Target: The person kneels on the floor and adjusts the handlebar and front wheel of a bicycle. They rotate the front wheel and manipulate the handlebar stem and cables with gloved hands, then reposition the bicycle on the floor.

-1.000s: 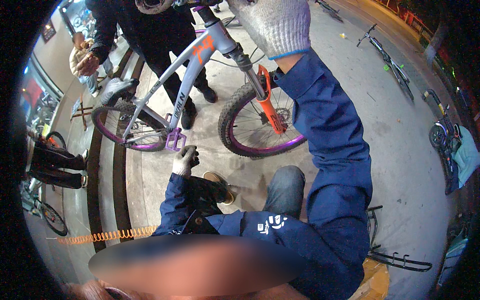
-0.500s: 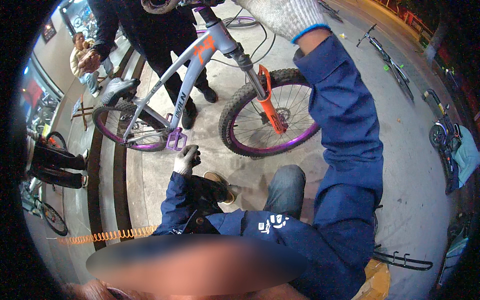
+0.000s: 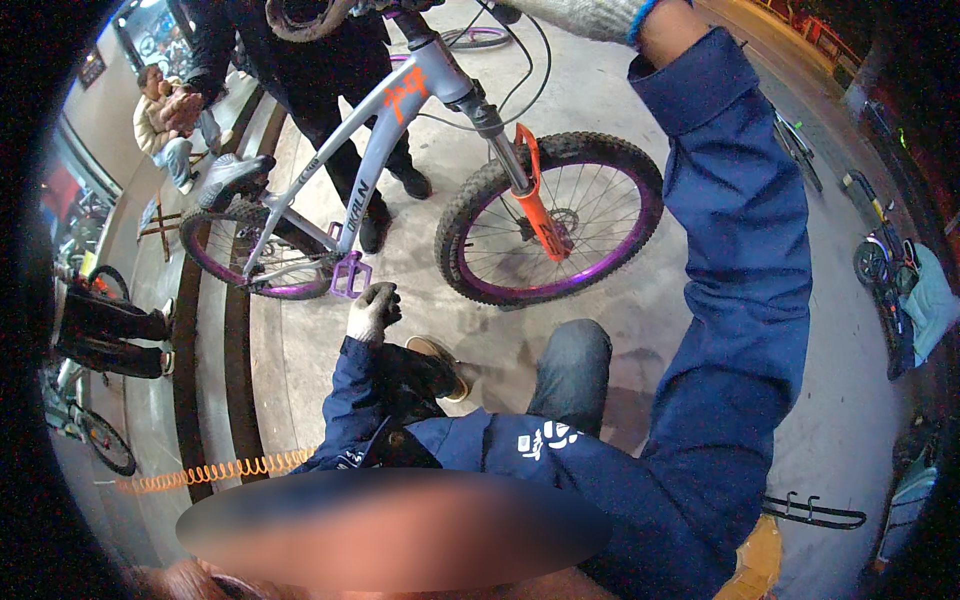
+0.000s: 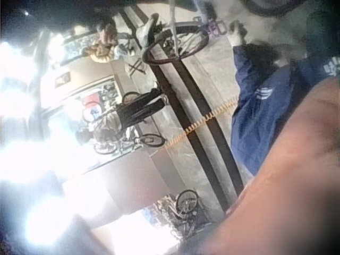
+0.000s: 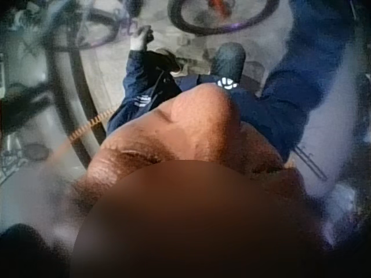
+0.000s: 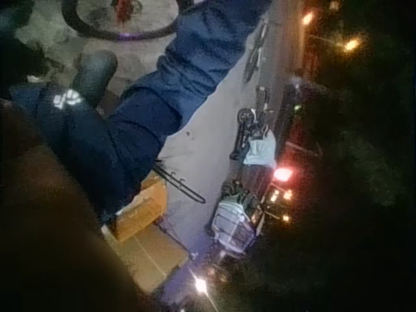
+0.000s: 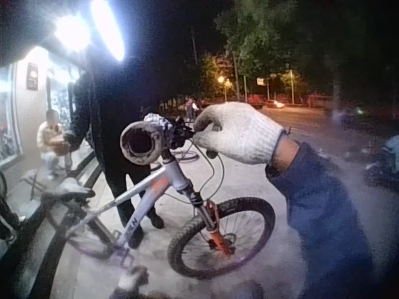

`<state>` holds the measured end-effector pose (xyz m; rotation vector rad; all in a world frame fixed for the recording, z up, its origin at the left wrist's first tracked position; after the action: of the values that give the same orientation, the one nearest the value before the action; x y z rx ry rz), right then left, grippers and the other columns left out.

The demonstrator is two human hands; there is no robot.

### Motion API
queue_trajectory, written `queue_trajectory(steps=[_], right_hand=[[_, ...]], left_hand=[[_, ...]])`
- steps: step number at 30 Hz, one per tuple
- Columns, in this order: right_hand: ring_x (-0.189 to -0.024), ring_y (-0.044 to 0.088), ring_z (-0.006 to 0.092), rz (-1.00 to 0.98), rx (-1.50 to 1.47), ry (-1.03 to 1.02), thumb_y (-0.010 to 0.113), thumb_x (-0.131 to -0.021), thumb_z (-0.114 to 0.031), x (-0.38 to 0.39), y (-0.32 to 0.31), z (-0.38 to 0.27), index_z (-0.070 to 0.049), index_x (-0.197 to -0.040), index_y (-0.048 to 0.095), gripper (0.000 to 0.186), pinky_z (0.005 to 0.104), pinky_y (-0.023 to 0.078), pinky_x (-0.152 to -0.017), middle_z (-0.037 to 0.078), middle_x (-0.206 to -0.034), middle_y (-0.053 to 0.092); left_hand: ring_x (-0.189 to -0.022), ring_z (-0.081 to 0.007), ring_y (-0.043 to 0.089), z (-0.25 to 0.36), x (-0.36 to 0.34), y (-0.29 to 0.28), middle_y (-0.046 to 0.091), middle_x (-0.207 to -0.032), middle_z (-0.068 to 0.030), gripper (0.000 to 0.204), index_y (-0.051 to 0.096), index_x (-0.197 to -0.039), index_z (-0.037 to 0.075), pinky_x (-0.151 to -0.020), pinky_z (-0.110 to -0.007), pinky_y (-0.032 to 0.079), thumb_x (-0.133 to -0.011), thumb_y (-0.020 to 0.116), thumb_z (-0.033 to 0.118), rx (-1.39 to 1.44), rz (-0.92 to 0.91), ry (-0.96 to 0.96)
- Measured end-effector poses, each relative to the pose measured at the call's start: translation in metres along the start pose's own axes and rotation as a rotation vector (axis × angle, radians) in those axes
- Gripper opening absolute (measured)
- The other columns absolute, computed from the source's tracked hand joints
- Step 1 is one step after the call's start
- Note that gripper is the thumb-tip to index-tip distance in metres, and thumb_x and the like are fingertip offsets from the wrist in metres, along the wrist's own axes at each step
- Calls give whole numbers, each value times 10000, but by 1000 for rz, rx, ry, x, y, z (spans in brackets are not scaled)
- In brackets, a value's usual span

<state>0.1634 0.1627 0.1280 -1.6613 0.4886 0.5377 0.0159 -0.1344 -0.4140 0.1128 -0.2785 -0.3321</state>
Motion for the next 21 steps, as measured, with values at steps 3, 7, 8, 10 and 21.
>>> queue_trajectory(steps=[3,7,8,10,21], right_hand=[[-829,750,219,-155,-245,66,641,-977,-270,10,-5,8,62,-1210,682,407,356,580,-800,179,-989,767],[-771,737,184,-158,-193,142,640,-987,-258,8,-2,11,75,-1213,674,404,333,576,-728,133,-891,759],[-757,734,183,-113,-275,115,642,-984,-245,7,-3,7,79,-1211,673,397,332,576,-715,134,-886,757],[-748,731,179,-105,-229,132,644,-981,-224,7,-2,2,84,-1209,671,384,327,575,-705,136,-885,755],[-928,728,203,-30,-318,126,642,-981,-159,28,-5,14,111,-1219,621,360,337,572,-832,172,-1006,743]], left_hand=[[-726,-120,622,0,-1,4,669,-921,-51,315,662,-1181,27,-654,-284,548,-986,704,271,26,-14,11],[-710,-119,614,-2,-4,-1,661,-909,-50,308,659,-1174,23,-641,-284,539,-985,705,262,67,-23,13],[-704,-120,611,-4,-5,-3,660,-907,-52,309,659,-1172,22,-638,-283,537,-984,707,263,63,-16,17],[-693,-122,606,-5,-7,-5,658,-905,-54,310,657,-1168,21,-630,-281,532,-983,711,264,77,-10,36],[-852,-224,621,267,89,111,665,-995,-112,609,610,-1244,8,-779,-351,494,-1053,459,567,231,-355,731]])
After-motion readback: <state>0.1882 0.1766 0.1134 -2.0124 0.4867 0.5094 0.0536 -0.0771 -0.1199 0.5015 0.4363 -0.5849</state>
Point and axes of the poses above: each hand's wrist, its own x-axis away from the middle knuckle, its own y-axis out of the palm, z = x × y, the point moved 6 cm from there along -x, towards the middle knuckle
